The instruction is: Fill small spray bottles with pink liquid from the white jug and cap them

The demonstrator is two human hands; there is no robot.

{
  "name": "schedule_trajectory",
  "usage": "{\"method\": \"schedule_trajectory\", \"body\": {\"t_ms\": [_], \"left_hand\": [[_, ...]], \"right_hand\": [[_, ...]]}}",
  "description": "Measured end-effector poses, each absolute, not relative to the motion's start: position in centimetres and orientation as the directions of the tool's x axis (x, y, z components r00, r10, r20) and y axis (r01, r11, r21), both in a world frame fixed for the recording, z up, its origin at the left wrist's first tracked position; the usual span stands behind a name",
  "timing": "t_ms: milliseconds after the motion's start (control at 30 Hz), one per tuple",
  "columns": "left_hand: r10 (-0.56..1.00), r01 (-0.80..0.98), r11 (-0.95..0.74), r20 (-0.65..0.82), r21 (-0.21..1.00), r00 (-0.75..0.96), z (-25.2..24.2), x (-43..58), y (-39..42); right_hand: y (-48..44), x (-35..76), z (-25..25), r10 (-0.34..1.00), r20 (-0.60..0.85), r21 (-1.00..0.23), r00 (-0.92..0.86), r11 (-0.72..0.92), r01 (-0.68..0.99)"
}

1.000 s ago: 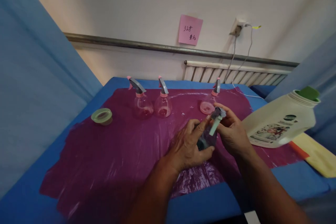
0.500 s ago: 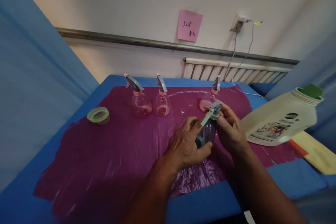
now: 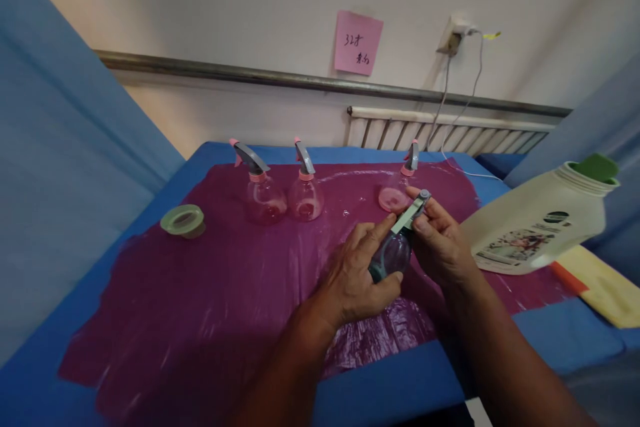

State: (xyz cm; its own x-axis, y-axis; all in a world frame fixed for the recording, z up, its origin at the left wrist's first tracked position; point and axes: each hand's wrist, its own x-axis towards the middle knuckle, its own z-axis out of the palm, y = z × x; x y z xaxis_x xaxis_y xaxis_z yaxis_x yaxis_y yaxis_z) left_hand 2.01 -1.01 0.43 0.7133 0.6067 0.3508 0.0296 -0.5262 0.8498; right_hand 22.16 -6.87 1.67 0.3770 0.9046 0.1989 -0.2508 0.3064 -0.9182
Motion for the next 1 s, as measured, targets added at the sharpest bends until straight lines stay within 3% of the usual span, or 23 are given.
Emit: {"method": "schedule_trajectory", "body": {"t_ms": [800, 1000], "left_hand": [[0.559, 0.186, -0.648, 0.296, 0.739, 0.774, -0.6, 2.1, -1.1], [0.578, 0.199, -0.612, 0.262, 0.765, 0.773, 0.1, 1.9, -1.1]], "right_hand": [[-6.4, 21.3, -0.7, 0.886, 0.075, -0.903, 0.457, 0.255, -0.345], [-6.7, 21.7, -0.8, 0.877, 0.138, -0.928, 0.460, 0.277, -0.251]]}}
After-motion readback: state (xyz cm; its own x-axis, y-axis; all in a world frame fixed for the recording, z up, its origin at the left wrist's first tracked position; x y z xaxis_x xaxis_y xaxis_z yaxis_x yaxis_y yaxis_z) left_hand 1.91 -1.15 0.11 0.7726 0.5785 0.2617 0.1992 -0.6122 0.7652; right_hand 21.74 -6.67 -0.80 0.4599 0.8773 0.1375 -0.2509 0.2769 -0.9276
